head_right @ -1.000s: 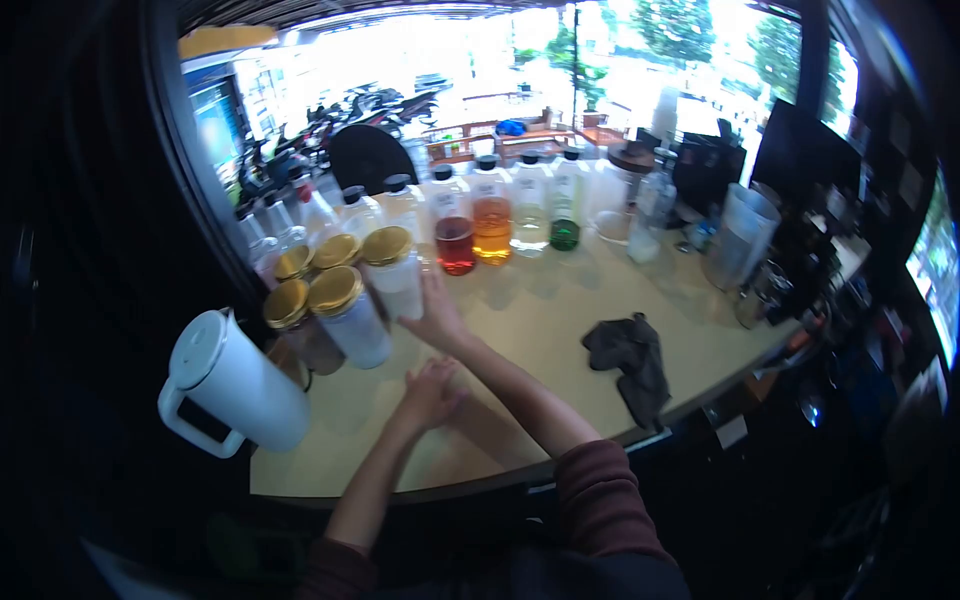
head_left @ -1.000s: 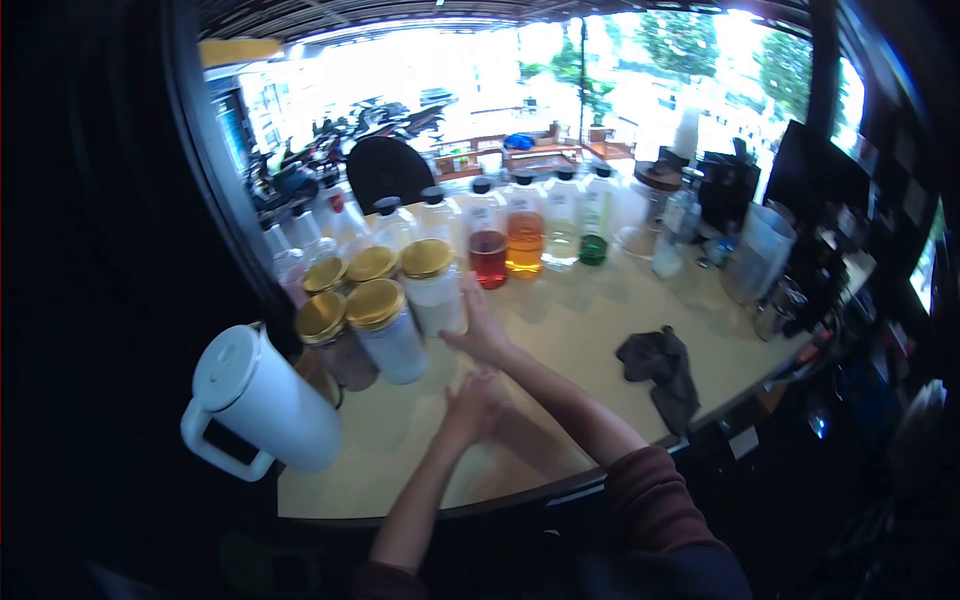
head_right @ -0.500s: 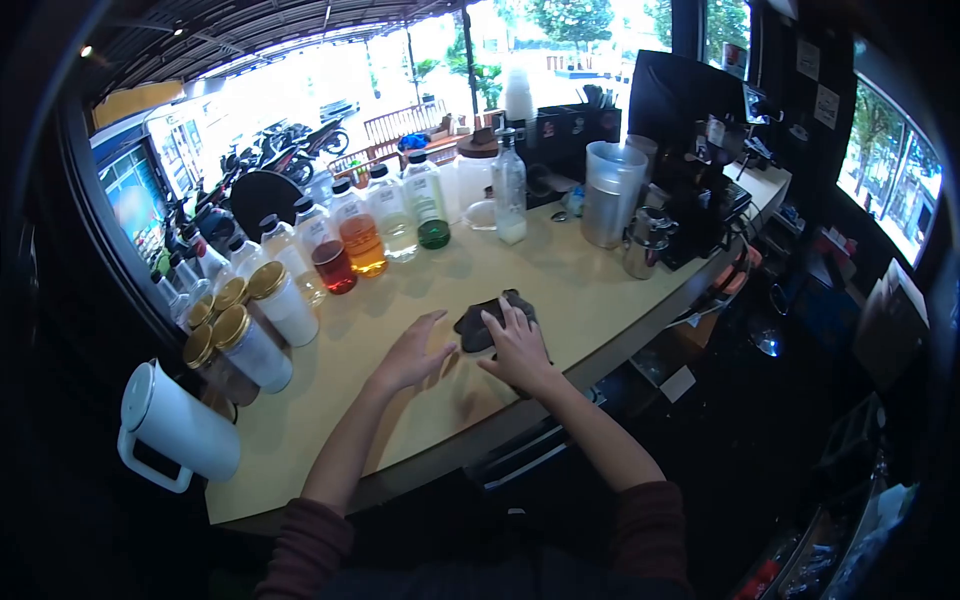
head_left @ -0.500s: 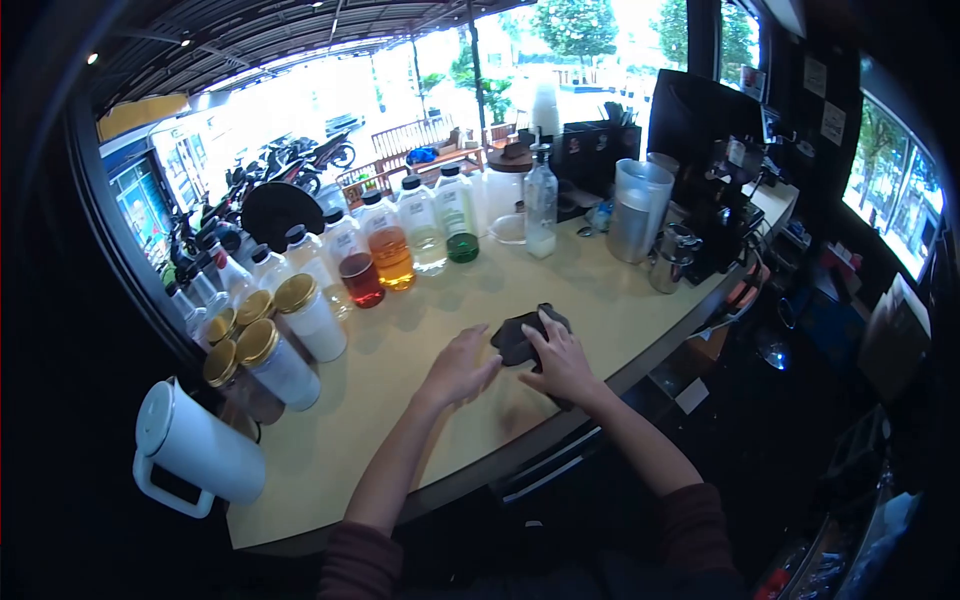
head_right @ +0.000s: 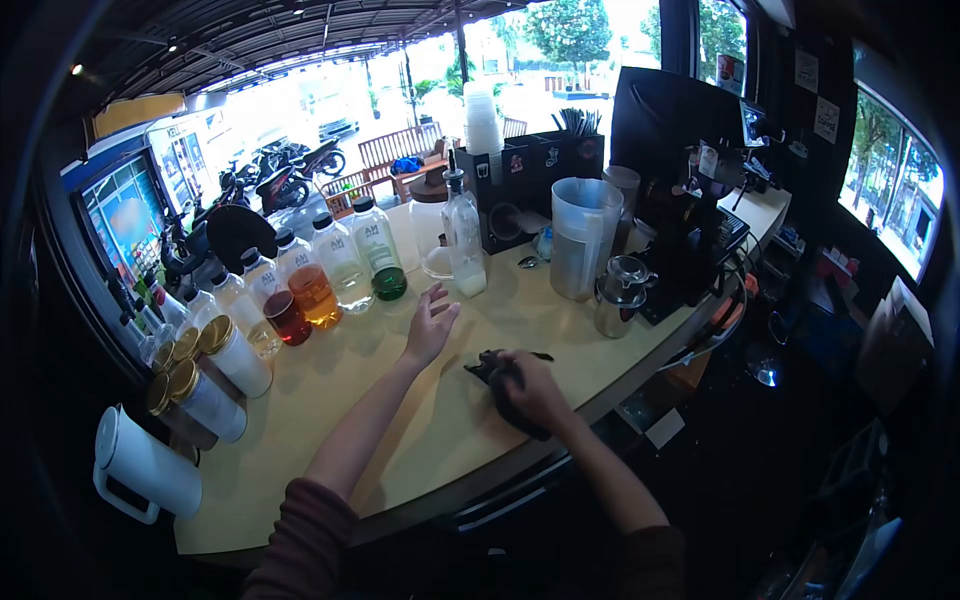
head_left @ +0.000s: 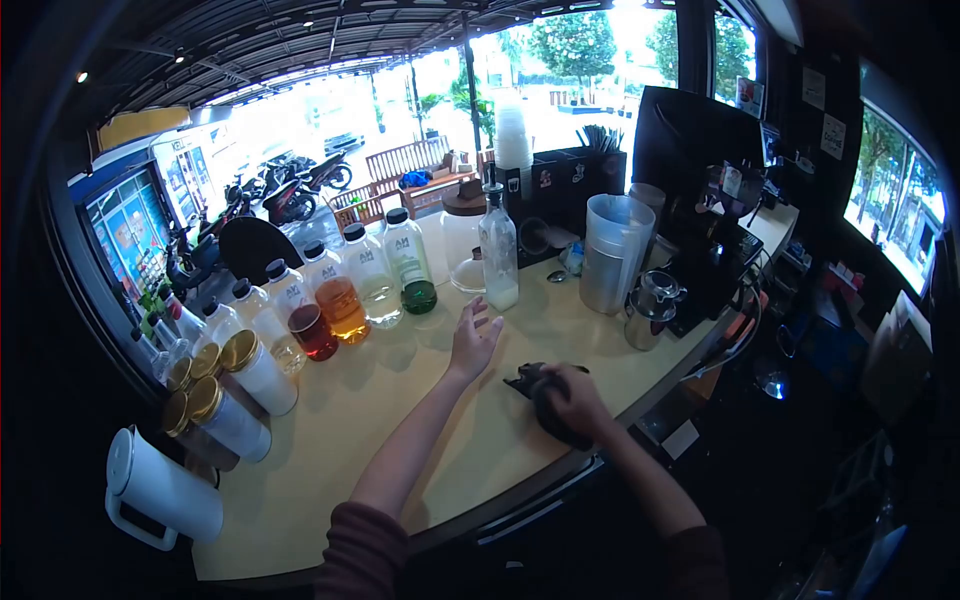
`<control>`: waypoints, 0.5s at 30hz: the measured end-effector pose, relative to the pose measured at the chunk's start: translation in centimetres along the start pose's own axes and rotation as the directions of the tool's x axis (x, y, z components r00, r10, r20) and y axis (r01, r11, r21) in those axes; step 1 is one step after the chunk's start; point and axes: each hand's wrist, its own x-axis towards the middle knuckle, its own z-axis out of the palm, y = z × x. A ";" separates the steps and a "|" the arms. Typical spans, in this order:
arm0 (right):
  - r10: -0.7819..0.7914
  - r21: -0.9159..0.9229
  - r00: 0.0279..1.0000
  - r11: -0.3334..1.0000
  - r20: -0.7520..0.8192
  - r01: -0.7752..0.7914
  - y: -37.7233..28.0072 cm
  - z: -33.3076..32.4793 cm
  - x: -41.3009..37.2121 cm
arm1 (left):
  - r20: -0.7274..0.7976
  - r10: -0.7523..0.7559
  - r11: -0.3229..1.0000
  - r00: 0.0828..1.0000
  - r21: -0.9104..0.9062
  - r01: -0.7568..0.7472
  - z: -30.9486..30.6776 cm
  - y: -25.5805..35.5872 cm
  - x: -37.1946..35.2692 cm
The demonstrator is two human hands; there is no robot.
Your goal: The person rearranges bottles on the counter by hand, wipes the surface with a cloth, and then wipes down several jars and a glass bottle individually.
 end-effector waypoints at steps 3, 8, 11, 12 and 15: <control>-0.083 -0.059 0.994 0.994 0.069 0.088 0.5 2.0 -1.1 | -0.124 0.050 0.994 0.991 0.103 -0.037 2.2 -1.6 4.8; 0.127 0.050 0.991 0.990 0.041 -0.129 0.3 2.0 -1.5 | -0.390 0.344 0.874 0.854 0.465 -0.140 4.8 -3.3 11.4; 0.049 -0.019 0.998 0.999 0.041 -0.048 1.3 2.1 -1.5 | -0.415 0.235 0.918 0.879 0.392 -0.060 4.9 -3.9 14.0; 0.014 -0.029 0.999 0.999 0.038 -0.013 1.3 2.1 -1.5 | -0.475 0.268 0.928 0.838 0.360 -0.093 5.1 -3.9 14.3; -0.025 -0.050 0.999 0.998 0.031 0.027 1.3 2.0 -1.2 | -0.407 0.202 0.888 0.891 0.459 0.009 4.6 -3.6 14.9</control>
